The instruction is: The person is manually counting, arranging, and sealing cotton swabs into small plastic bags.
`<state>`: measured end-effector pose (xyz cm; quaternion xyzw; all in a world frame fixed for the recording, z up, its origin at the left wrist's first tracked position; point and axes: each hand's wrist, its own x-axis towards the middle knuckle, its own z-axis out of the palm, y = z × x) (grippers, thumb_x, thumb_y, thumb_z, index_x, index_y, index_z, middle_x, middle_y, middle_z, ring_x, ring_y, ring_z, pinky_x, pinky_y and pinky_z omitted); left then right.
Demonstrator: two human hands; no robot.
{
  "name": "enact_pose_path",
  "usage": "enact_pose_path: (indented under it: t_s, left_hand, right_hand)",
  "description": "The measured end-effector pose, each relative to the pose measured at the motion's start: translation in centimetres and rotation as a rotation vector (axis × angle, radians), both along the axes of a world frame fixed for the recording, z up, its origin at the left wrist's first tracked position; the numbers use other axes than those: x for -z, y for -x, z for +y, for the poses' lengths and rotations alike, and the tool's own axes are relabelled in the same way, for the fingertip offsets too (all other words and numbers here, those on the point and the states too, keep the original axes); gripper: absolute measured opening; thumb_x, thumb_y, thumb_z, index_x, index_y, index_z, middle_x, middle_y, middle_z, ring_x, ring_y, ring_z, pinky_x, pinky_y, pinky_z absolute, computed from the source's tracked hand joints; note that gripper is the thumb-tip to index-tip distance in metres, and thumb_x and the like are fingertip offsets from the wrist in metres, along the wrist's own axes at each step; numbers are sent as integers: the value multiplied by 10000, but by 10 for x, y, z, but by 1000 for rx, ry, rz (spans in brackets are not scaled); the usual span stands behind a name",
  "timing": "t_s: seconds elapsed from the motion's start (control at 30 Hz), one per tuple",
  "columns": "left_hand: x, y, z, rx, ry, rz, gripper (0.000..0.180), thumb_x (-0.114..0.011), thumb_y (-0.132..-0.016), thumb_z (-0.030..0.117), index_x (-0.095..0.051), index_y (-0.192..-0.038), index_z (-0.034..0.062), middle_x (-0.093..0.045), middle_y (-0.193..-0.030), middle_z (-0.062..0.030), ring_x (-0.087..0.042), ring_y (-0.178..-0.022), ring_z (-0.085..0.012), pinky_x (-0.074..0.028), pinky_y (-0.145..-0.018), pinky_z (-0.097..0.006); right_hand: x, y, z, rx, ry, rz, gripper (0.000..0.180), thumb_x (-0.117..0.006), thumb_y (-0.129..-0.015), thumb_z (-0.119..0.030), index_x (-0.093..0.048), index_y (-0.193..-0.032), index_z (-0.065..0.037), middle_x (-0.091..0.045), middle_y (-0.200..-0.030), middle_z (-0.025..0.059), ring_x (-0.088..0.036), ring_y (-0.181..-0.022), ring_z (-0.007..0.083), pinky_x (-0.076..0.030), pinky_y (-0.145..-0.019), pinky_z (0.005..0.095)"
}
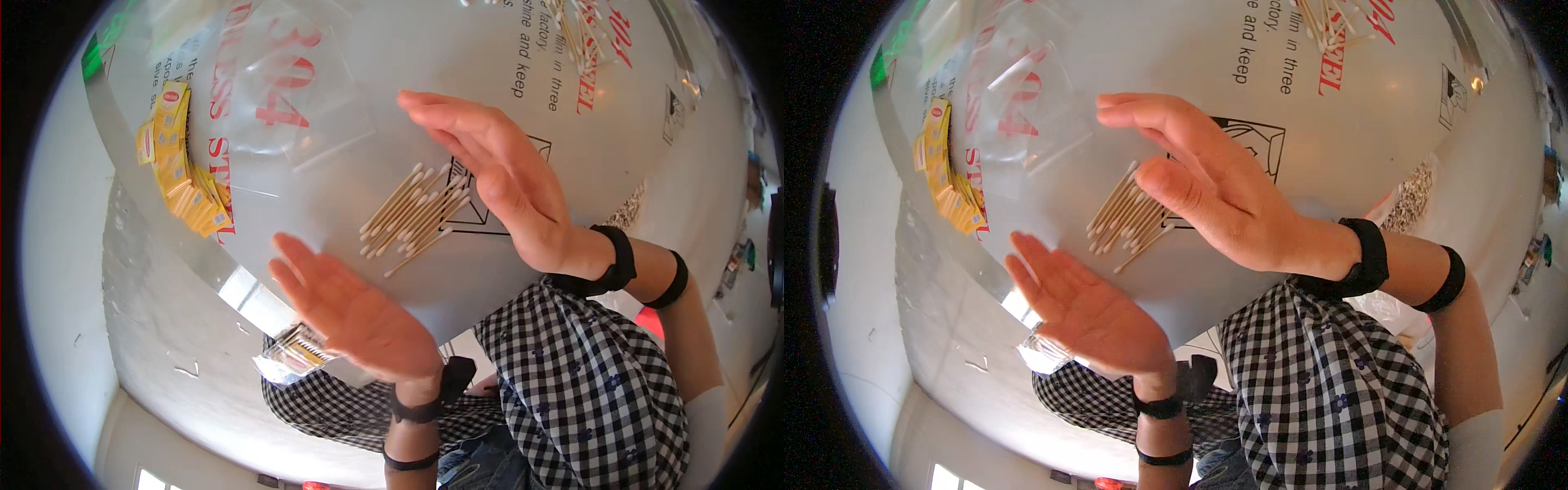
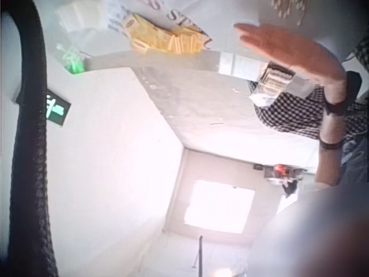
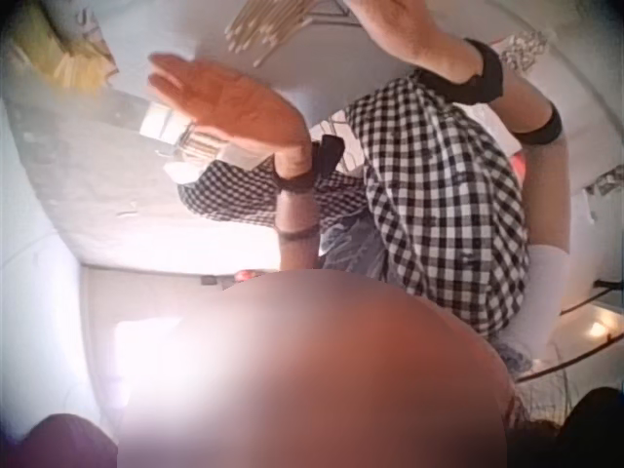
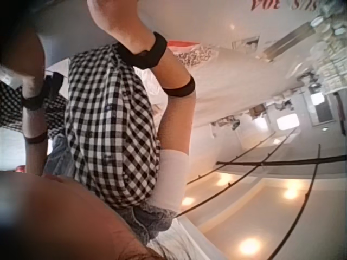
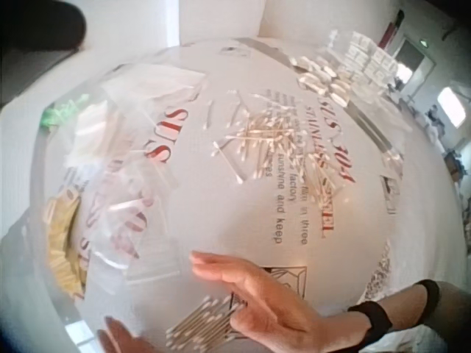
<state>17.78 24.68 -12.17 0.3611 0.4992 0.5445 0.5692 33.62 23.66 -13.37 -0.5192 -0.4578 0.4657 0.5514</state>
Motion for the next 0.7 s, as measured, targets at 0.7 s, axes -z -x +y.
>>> enact_pose_path:
  t_s: [0.7]
  left_hand:
    - [-6,-28,0,9,34,-60,742,-240,-1068,554,-198,-1574,12,-220,-1645,-193,-179,-1538,-291,-154,-1251,-427]
  right_hand:
    - [7,22,2,-21,-72,90,515,-532,-1048,-309,-434,-1443,6,-455,-1484,154,-414,-1401,245,-341,-1140,380]
